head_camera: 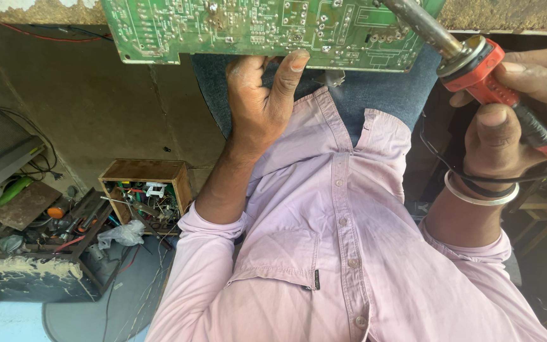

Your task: The person uses a soldering iron and a blue-handled tool to work on a green circuit board. They repeatedly apply the soldering iron to various points on the board while holding the board with their other hand. The person occasionally repositions the board and continues soldering different areas.

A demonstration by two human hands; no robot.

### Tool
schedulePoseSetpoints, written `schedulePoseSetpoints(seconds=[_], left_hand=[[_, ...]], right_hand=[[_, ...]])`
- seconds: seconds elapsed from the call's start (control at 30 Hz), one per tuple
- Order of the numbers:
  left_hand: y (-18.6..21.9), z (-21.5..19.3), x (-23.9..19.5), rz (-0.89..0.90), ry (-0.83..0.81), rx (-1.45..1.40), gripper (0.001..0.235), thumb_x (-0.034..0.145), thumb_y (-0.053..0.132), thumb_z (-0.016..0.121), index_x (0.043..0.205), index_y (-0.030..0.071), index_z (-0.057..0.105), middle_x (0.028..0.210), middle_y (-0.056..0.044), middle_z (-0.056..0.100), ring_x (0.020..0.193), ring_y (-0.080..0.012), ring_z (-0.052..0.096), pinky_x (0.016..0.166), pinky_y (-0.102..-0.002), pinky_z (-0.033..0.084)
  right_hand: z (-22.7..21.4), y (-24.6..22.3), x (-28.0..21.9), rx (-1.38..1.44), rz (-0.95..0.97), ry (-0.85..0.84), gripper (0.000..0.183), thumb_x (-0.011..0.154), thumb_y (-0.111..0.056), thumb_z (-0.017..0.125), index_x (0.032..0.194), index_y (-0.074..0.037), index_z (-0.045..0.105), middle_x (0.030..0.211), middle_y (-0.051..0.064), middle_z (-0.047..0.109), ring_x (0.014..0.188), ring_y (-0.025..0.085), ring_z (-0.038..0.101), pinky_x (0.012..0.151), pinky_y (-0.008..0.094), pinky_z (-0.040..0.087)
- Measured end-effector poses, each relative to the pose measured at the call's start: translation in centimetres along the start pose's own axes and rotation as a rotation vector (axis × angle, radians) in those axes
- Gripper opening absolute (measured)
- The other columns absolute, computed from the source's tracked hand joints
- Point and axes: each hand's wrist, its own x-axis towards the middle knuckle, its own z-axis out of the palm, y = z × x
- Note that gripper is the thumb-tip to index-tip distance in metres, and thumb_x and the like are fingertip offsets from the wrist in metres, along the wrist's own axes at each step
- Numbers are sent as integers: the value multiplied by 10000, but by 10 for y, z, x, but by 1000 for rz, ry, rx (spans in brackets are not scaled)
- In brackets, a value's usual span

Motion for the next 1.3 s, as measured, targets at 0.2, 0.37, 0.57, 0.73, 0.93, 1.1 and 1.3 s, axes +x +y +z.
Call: schedulePoseSetpoints(seconds=[0.2,0.37,0.57,0.73,0.93,1.1,1.3], left_hand=[[2,0,0,-14,-1,4,305,1109,307,668,1043,9,676,780,-15,621,627,-76,523,595,-240,417],[1,-1,-1,-29,-7,-9,302,1112,307,672,1059,9,670,792,-17,628,632,-76,524,597,-240,422],[-3,0,-1,-35,5,-10,299,1098,303,678,1049,8,671,767,-9,615,612,-66,508,579,-238,408],[-3,0,-1,-27,-3,-33,303,1109,304,671,1048,8,667,762,-12,621,616,-68,515,580,-238,414],[-2,0,-1,-15,2,-15,305,1108,307,667,1054,6,668,798,-16,635,641,-73,538,603,-233,435],[3,-1,-2,-18,0,0,298,1124,296,669,1086,1,667,820,-36,672,701,-89,580,655,-243,469],[2,-2,-2,-50,17,52,302,1103,286,680,1057,-11,654,841,-24,646,697,-74,553,652,-241,442]], right_hand=[[1,-3,-1,2,20,20,376,1043,-329,757,1238,-26,651,1069,153,635,821,271,745,649,326,635],[-1,-1,1,-20,-29,9,390,1034,-355,738,1227,-30,639,1100,163,647,811,268,742,654,329,639],[0,0,0,18,6,41,400,1020,-354,757,1224,-29,644,1083,158,653,782,255,733,640,324,627],[0,-2,-2,-17,-1,11,392,1035,-349,760,1227,-26,648,1075,139,636,815,271,743,653,326,639],[-1,-3,4,-19,-6,4,391,1031,-342,759,1217,-17,649,1064,148,639,818,269,748,649,332,639],[-18,14,-16,96,64,19,389,1029,-342,736,1236,-25,644,1051,150,647,770,262,720,629,332,610],[-100,77,-62,729,231,336,300,1089,-366,570,1130,-72,615,1016,66,645,799,138,633,660,239,540]])
